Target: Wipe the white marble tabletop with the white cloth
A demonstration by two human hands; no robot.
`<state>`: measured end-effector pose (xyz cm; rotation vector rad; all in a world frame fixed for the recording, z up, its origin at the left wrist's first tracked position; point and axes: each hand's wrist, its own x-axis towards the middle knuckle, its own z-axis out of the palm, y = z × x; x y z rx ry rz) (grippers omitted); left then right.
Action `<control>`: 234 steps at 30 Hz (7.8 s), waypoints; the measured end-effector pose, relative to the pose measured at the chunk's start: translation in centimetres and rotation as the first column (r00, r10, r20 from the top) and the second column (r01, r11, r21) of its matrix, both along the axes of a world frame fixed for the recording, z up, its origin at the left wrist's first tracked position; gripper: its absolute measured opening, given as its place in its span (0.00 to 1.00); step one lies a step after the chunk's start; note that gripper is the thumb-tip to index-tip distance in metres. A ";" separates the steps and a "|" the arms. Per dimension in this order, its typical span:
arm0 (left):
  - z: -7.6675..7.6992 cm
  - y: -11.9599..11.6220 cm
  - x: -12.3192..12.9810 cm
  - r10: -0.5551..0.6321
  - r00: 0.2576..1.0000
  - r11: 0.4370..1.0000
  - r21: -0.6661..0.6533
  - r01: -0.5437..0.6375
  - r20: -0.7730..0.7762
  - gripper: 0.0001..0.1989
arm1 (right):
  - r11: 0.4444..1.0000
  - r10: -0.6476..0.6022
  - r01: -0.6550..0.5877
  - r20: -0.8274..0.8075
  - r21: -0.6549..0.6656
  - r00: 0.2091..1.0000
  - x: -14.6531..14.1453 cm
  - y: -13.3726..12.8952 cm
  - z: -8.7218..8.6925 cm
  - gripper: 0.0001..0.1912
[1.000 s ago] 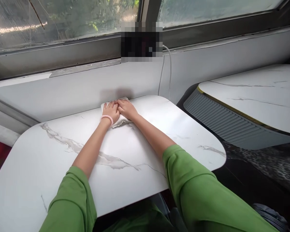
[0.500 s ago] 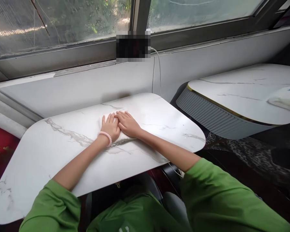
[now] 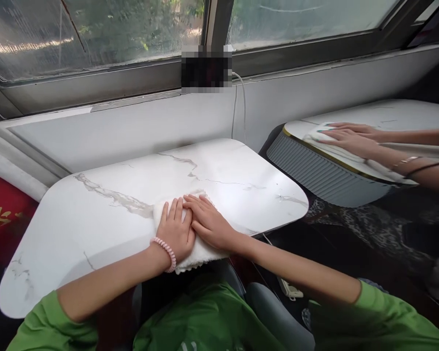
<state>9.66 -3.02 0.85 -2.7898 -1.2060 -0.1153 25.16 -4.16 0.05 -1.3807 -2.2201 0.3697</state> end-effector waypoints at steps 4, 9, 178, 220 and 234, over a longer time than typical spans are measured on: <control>0.7 -0.1 0.2 0.023 0.998 0.999 -0.023 -0.025 -0.057 0.26 | 0.997 0.073 -0.072 0.083 -0.018 0.994 0.5 0.7 0.3 0.24; 0.9 1.0 0.0 0.080 0.994 0.994 -0.062 -0.085 -0.077 0.25 | 0.997 0.053 -0.059 0.111 0.047 0.992 -0.4 1.9 -0.1 0.23; 0.6 3.0 -32.8 0.492 0.867 0.870 -0.075 -0.487 0.075 0.28 | 0.903 0.396 -0.388 -0.006 0.185 0.918 -33.0 9.2 -0.1 0.24; 0.0 2.5 -31.5 0.529 0.844 0.848 -0.027 -0.529 0.092 0.25 | 0.902 0.388 -0.390 0.045 0.184 0.920 -32.0 8.9 -0.3 0.24; -0.4 -4.5 -30.0 0.552 0.829 0.830 0.039 -0.556 0.087 0.28 | 0.850 0.489 -0.494 0.075 0.184 0.869 -30.9 3.5 0.4 0.27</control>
